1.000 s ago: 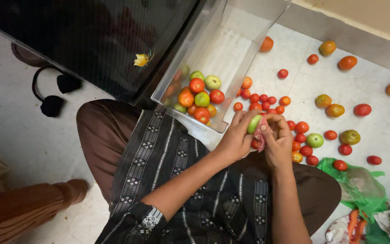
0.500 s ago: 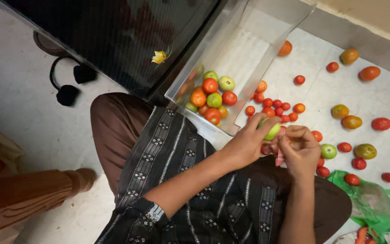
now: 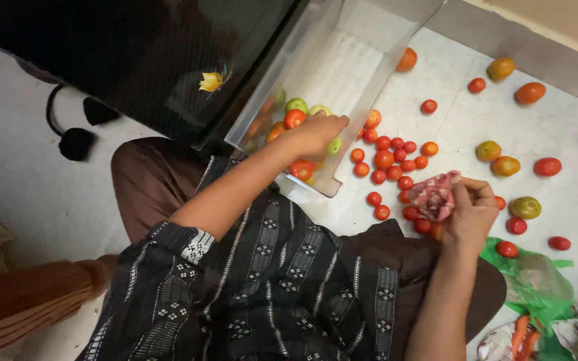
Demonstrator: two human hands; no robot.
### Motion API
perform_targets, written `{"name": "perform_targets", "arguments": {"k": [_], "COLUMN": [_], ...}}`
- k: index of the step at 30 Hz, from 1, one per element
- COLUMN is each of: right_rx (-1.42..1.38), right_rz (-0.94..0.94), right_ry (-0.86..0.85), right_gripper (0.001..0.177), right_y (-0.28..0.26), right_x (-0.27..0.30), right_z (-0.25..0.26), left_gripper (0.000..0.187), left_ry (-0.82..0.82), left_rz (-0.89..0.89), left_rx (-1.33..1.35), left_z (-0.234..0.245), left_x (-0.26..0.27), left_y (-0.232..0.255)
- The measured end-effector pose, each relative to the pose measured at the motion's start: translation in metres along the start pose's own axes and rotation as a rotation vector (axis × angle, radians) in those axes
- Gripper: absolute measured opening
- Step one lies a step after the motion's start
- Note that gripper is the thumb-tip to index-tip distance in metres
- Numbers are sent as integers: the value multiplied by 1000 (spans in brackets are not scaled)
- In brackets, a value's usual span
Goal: The person sits on the floor and sorts tomatoes by picking them up one by one, wiping each with a cloth, and placing them into a clear plastic drawer. The tomatoes vary in size and color, and the drawer gradually fills as the task proceeds.
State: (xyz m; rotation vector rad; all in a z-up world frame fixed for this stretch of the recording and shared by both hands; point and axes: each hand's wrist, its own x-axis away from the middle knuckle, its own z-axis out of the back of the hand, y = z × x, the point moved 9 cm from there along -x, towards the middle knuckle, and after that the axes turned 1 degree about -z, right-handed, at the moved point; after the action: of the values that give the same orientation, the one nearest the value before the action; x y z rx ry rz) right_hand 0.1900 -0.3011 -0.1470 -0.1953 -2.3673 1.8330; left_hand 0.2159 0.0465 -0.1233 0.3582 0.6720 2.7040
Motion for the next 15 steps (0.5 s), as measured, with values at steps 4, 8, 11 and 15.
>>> {"name": "perform_targets", "arguments": {"k": [4,8,11,15], "right_rx": [180,2,-280,-749], "right_rz": [79,-11,-147,-390], "right_ry": [-22,12,-7,92], "right_gripper": [12,12,9,33], "right_y": [-8,7,23,35], "right_x": [3,-2,-13,-19], "right_z": [-7,4,16,31], "left_gripper": [70,59,51,44], "left_ry": [-122,-76,119,457], "left_rz": [37,90,35,-56], "left_rx": [-32,50,28,78], "left_z": [-33,-19,20,69], "left_x": [-12,-2,14,58], "left_y": [-17,-19,3,44]}}
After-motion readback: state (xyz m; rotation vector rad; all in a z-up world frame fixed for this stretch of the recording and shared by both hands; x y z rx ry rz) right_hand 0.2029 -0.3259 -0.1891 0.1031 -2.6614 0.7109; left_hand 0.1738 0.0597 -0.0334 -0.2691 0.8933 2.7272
